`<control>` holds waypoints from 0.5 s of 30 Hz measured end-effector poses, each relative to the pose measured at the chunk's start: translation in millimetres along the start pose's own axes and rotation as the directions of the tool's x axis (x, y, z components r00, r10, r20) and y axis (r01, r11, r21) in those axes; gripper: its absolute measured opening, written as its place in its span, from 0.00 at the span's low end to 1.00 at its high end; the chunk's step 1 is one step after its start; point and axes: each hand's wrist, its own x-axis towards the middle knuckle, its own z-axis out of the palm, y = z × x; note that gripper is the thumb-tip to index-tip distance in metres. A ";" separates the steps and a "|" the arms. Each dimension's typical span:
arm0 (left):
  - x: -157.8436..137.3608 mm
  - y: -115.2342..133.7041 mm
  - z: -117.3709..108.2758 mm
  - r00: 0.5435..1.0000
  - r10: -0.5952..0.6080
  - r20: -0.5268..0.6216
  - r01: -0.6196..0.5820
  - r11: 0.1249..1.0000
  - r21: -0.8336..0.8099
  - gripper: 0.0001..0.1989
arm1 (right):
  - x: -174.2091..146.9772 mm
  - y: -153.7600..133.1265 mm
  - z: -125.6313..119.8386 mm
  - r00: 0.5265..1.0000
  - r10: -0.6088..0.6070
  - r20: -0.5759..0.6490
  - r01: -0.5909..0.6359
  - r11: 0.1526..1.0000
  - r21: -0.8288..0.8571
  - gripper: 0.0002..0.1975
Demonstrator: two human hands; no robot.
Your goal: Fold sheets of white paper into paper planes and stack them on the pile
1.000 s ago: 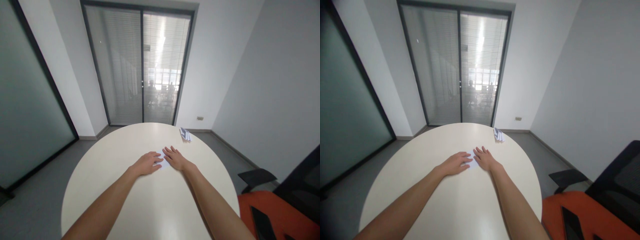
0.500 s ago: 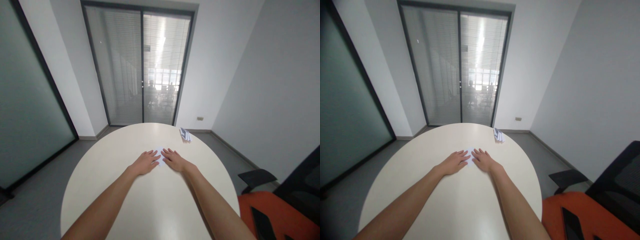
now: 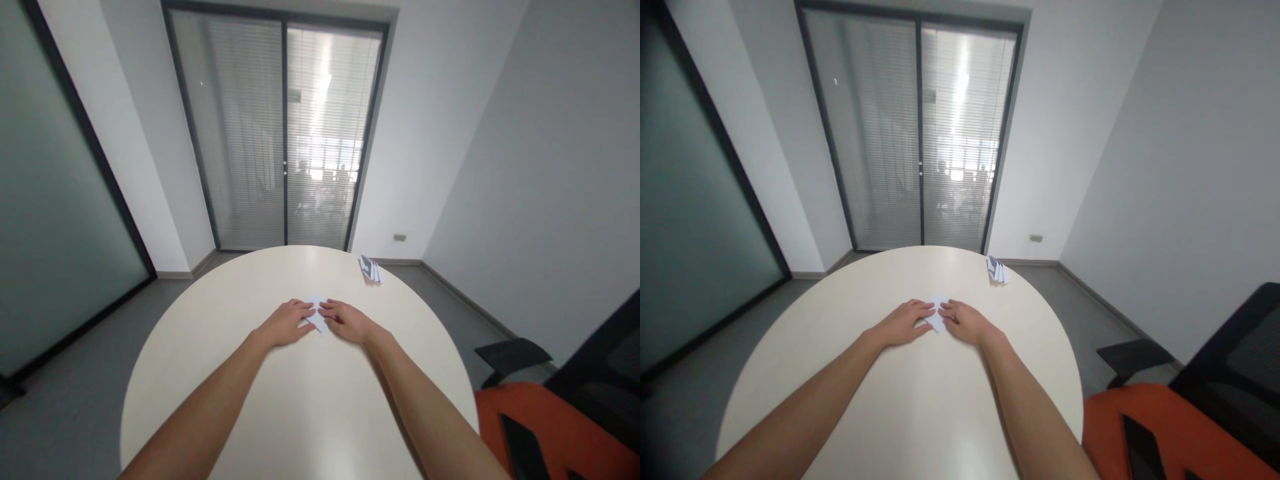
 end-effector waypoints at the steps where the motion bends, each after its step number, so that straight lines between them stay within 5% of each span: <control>1: 0.2 -0.4 0.6 1.000 0.000 -0.003 0.000 1.000 0.000 0.21 | 0.1 -0.9 0.5 1.000 0.012 -0.010 -0.012 1.000 0.006 0.18; 8: 0.9 -3.9 10.2 0.992 -0.107 -0.062 0.109 0.994 0.017 0.23 | -2.5 -3.6 1.1 0.996 0.086 -0.038 -0.085 0.996 0.019 0.15; 15: 1.8 -5.6 5.2 0.994 -0.068 -0.083 0.064 0.997 -0.051 0.15 | -1.4 -9.0 -3.7 0.998 0.064 0.008 -0.065 0.996 0.063 0.16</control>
